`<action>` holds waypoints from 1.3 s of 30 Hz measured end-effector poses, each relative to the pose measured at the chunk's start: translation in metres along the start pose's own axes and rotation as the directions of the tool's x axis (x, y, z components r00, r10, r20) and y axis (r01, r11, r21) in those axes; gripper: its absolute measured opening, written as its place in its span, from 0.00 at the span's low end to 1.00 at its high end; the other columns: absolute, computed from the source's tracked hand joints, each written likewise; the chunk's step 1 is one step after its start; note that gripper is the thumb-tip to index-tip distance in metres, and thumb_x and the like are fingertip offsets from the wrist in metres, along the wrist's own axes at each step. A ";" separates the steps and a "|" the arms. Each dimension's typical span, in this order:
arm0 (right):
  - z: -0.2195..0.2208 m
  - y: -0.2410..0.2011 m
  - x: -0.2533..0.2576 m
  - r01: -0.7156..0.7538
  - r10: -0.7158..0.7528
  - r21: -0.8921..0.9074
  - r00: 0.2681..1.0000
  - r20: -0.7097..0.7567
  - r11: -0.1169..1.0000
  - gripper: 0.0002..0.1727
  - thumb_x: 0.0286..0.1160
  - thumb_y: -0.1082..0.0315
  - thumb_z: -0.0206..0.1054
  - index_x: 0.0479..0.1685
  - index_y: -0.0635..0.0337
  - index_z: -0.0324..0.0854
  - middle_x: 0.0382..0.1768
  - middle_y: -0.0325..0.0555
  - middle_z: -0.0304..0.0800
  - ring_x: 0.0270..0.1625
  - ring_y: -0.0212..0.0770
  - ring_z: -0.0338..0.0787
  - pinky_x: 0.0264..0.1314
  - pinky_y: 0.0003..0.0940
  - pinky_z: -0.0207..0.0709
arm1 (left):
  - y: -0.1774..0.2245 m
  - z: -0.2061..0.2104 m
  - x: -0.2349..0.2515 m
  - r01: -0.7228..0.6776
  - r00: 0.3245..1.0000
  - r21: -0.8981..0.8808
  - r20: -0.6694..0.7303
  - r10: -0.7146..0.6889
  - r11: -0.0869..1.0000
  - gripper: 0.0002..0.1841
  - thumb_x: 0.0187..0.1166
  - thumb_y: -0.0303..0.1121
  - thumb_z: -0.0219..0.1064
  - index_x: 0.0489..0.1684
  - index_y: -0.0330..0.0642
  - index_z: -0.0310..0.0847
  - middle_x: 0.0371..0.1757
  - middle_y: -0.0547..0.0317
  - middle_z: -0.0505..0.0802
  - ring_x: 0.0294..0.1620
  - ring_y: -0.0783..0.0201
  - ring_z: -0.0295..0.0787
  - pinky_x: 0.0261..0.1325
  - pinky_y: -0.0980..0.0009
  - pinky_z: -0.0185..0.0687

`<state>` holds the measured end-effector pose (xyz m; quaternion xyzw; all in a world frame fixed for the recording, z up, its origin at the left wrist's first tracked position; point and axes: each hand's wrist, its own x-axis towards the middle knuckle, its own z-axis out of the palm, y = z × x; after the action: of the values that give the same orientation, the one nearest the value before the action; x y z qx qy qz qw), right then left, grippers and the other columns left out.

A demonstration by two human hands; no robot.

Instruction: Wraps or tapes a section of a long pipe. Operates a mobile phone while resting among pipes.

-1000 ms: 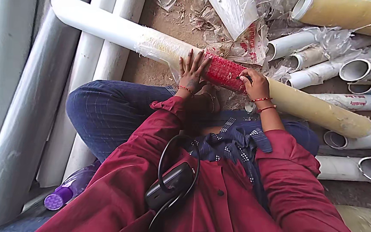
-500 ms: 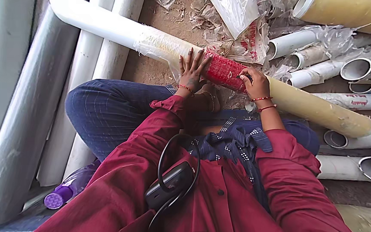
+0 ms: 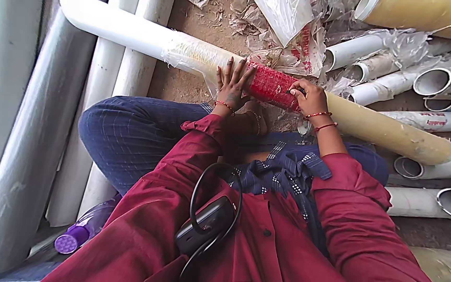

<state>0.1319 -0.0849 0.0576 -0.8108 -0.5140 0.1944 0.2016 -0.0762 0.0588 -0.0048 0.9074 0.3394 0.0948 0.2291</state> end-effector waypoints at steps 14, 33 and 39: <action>-0.013 -0.006 0.010 -0.156 0.133 0.050 0.942 0.309 0.986 0.12 0.87 0.70 0.62 0.56 0.65 0.88 0.45 0.60 0.91 0.47 0.56 0.88 0.58 0.61 0.75 | 0.001 0.003 -0.005 0.004 0.999 0.025 -0.034 -0.003 1.000 0.49 0.65 0.47 0.82 0.93 0.63 0.60 0.96 0.51 0.57 0.97 0.35 0.34 0.86 0.24 0.21; -0.004 0.000 0.003 -0.077 0.072 0.060 0.995 0.073 0.995 0.14 0.89 0.70 0.59 0.60 0.66 0.87 0.56 0.63 0.93 0.61 0.62 0.90 0.67 0.64 0.74 | 0.003 -0.002 -0.002 0.006 1.000 0.026 -0.010 -0.006 1.000 0.50 0.64 0.48 0.83 0.93 0.60 0.61 0.96 0.49 0.58 0.96 0.33 0.34 0.86 0.22 0.23; -0.003 -0.001 0.001 -0.028 0.027 0.011 0.999 0.040 1.000 0.14 0.88 0.71 0.59 0.60 0.66 0.87 0.60 0.64 0.92 0.65 0.65 0.89 0.69 0.66 0.74 | 0.000 0.001 -0.002 -0.017 0.999 0.024 -0.043 0.018 1.000 0.49 0.63 0.47 0.83 0.92 0.60 0.62 0.95 0.49 0.59 0.96 0.32 0.36 0.85 0.21 0.24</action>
<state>0.1329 -0.0841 0.0612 -0.8125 -0.5056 0.2163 0.1935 -0.0772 0.0570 -0.0052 0.9106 0.3377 0.1124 0.2100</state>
